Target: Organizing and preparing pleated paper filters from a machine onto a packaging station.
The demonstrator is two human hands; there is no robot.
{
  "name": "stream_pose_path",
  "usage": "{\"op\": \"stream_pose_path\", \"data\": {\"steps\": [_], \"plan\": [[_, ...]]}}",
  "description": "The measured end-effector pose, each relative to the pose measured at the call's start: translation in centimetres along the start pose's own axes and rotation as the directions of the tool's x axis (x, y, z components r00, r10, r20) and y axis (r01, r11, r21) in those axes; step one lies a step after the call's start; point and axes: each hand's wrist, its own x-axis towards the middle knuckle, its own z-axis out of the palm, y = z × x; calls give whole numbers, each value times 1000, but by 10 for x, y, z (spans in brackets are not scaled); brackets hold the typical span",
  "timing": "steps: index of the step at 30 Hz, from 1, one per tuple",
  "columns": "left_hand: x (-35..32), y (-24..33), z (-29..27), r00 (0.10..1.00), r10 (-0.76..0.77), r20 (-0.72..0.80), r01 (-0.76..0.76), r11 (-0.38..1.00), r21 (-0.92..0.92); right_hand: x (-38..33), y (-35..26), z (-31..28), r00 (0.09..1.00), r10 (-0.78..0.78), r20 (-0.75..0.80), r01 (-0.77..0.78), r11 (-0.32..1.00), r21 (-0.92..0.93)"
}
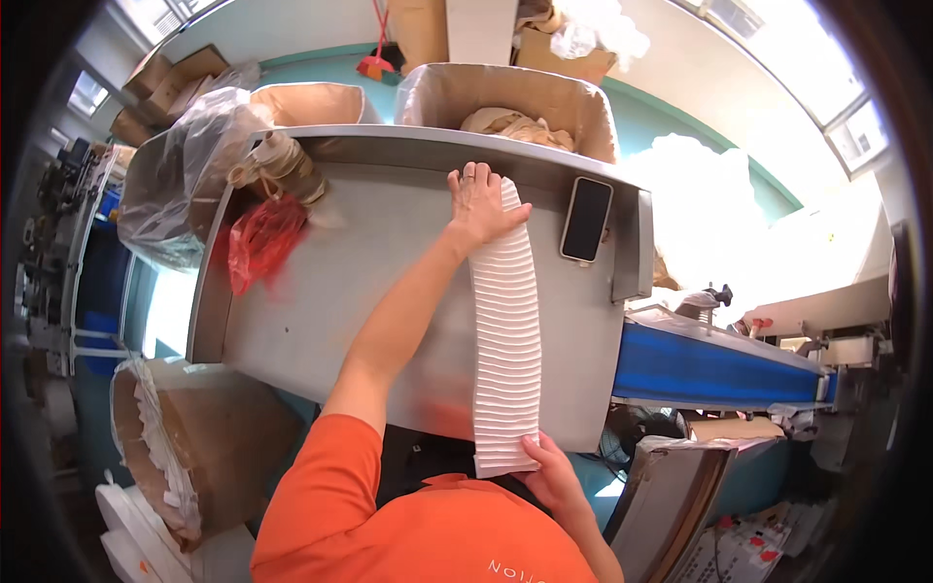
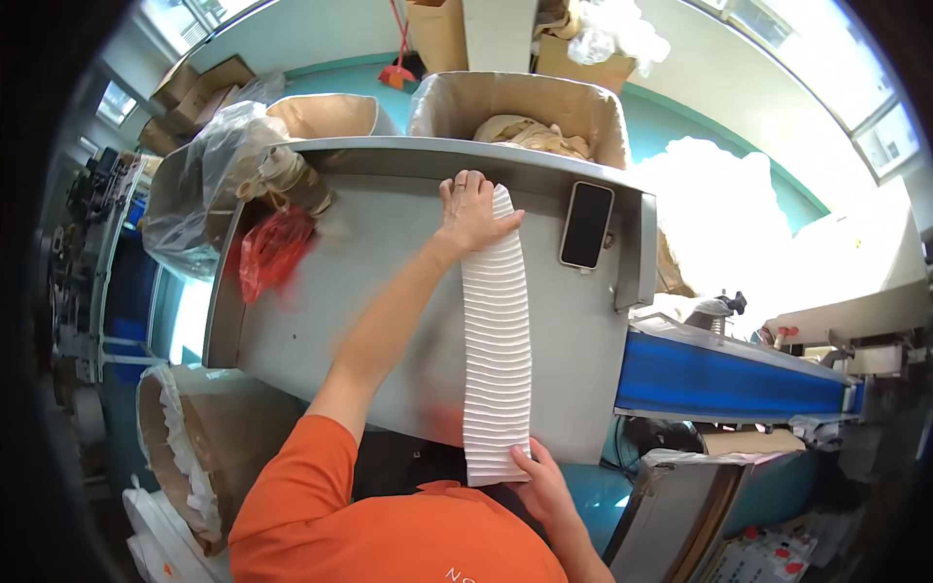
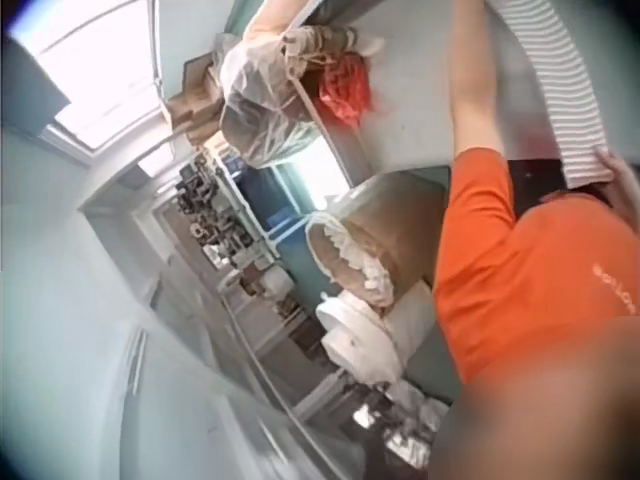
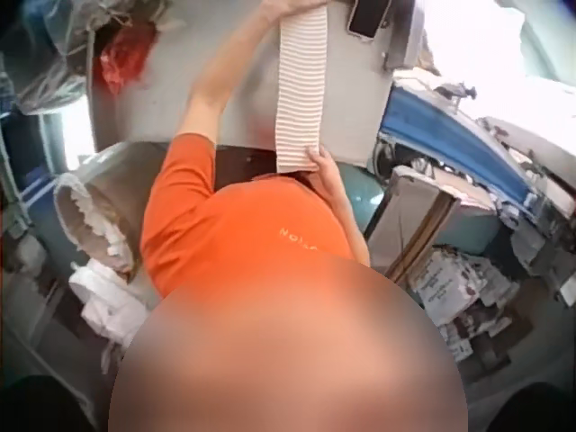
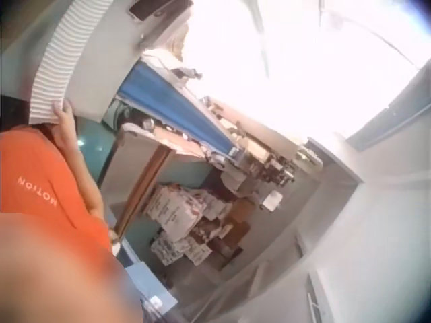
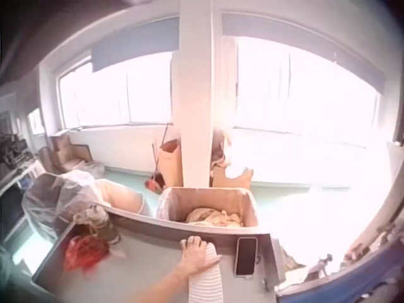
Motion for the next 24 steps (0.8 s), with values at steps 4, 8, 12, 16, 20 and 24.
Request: {"op": "stream_pose_path", "data": {"steps": [4, 8, 12, 16, 20, 24], "plan": [[-93, -39, -28, 909, -409, -82, 408, 913, -35, -27, -62, -45, 997, -29, -69, -8, 878, -478], [-188, -55, -91, 631, -775, -7, 773, 628, 92, 4, -99, -90, 825, -565, -20, 155, 260, -953], [-275, -99, -126, 472, -882, -15, 881, 471, 45, 43, -110, -70, 584, -812, 3, 391, 278, -877], [-305, -107, -115, 463, -871, -162, 879, 475, -44, 53, -107, -84, 812, -559, -171, 531, 827, -185], [-304, -101, -102, 485, -857, -177, 870, 494, -7, 40, -104, -102, 921, -366, -136, 364, 931, -41], [-304, -104, -94, 536, -815, -221, 832, 554, -22, 33, -108, -122, 839, -484, -250, 474, 874, -102]]}}
